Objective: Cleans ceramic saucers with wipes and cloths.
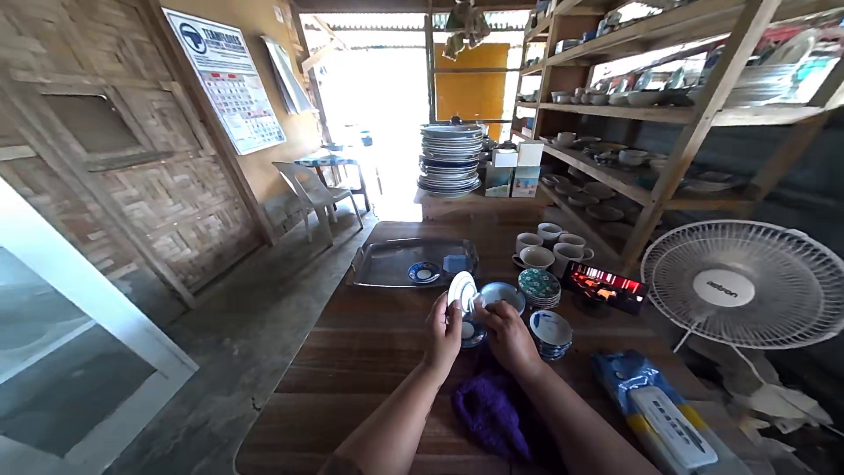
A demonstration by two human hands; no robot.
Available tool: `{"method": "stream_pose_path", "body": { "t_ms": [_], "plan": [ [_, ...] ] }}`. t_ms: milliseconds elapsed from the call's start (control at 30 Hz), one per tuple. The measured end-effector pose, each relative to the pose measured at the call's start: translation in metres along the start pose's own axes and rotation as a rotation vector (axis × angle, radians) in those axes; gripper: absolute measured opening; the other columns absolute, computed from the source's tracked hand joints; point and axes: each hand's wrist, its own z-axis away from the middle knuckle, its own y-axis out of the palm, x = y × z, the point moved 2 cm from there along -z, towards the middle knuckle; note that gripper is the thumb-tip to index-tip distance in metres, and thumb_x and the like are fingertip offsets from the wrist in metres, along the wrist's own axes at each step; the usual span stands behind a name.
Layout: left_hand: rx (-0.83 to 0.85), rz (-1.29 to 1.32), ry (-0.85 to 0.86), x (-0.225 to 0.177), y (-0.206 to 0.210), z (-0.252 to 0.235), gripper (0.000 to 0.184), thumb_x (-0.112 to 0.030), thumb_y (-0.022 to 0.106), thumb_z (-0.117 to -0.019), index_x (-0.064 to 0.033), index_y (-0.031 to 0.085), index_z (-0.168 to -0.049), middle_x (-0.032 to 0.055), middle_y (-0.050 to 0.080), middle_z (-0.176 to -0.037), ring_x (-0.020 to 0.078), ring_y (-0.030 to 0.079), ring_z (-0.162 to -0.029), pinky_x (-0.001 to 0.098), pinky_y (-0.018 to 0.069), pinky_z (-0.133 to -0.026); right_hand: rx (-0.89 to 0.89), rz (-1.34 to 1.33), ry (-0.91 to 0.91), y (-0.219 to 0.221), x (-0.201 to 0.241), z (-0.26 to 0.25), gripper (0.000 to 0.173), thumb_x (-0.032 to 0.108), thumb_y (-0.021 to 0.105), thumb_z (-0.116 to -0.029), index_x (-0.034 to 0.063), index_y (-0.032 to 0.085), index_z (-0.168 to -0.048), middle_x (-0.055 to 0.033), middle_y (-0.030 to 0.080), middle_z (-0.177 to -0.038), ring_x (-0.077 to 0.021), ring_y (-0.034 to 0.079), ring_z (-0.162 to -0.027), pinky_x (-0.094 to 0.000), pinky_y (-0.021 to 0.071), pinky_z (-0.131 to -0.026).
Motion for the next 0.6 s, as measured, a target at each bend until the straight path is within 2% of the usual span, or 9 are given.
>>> {"method": "stream_pose_path", "body": {
  "t_ms": [100,167,267,333,500,600],
  "plan": [
    [0.03,-0.001,0.013,-0.001,0.0048,0.0032,0.035,-0.01,0.048,-0.1023,0.0146,0.057,-0.126,0.0216,0.066,-0.119,0.0109,0.066,-0.105,0.0242,0.0534,-0.093,-0.034,0.011,0.056,-0.0008,-0.0024,-0.0004,0.038,-0.002,0.058,-0.0914,0.0068,0.074,-0.126,-0.0187,0.071,-0.109,-0.0351,0.068,-0.104,-0.0473,0.056,-0.092],
    [0.055,-0.004,0.007,-0.0039,0.0073,0.005,0.035,-0.01,0.049,-0.1022,0.0147,0.058,-0.126,0.0219,0.066,-0.119,0.0111,0.066,-0.106,0.0242,0.0529,-0.094,-0.084,-0.01,0.026,-0.0009,-0.0035,-0.0002,0.039,-0.004,0.057,-0.0903,0.0053,0.073,-0.125,-0.0187,0.071,-0.106,-0.0341,0.068,-0.101,-0.0457,0.056,-0.092],
    [0.052,-0.01,0.0,-0.004,0.0059,0.0036,0.036,-0.01,0.048,-0.1026,0.0141,0.057,-0.127,0.0215,0.066,-0.12,0.0112,0.066,-0.108,0.0247,0.0525,-0.096,-0.113,-0.054,-0.073,0.0009,-0.0029,0.0011,0.04,-0.003,0.056,-0.0912,0.0099,0.075,-0.124,-0.015,0.07,-0.102,-0.029,0.067,-0.098,-0.0412,0.0561,-0.09],
    [0.026,-0.002,-0.01,-0.0027,0.0032,0.001,0.036,-0.01,0.048,-0.1027,0.0146,0.056,-0.128,0.0221,0.065,-0.121,0.0113,0.066,-0.108,0.0243,0.0523,-0.096,-0.073,-0.05,-0.09,0.0011,-0.0011,0.0015,0.042,-0.003,0.056,-0.091,0.0135,0.076,-0.124,-0.0139,0.069,-0.103,-0.0288,0.067,-0.099,-0.0419,0.0561,-0.09],
    [0.04,-0.037,-0.045,-0.0034,0.0021,0.001,0.036,-0.011,0.048,-0.1029,0.0141,0.057,-0.128,0.023,0.065,-0.12,0.0132,0.066,-0.106,0.0253,0.0527,-0.095,-0.009,0.025,0.06,0.001,-0.0031,-0.0006,0.039,-0.003,0.058,-0.091,0.0091,0.075,-0.124,-0.0186,0.07,-0.106,-0.0352,0.067,-0.103,-0.0475,0.0561,-0.091],
    [0.056,-0.047,-0.025,-0.0058,0.0043,0.0031,0.036,-0.01,0.048,-0.1026,0.0136,0.058,-0.127,0.0232,0.066,-0.121,0.0132,0.066,-0.108,0.0255,0.0524,-0.096,-0.055,0.013,0.038,0.0003,-0.0035,0.0001,0.041,-0.004,0.058,-0.0901,0.0073,0.073,-0.126,-0.0189,0.07,-0.106,-0.0347,0.067,-0.101,-0.0459,0.056,-0.091]
  ]
}}
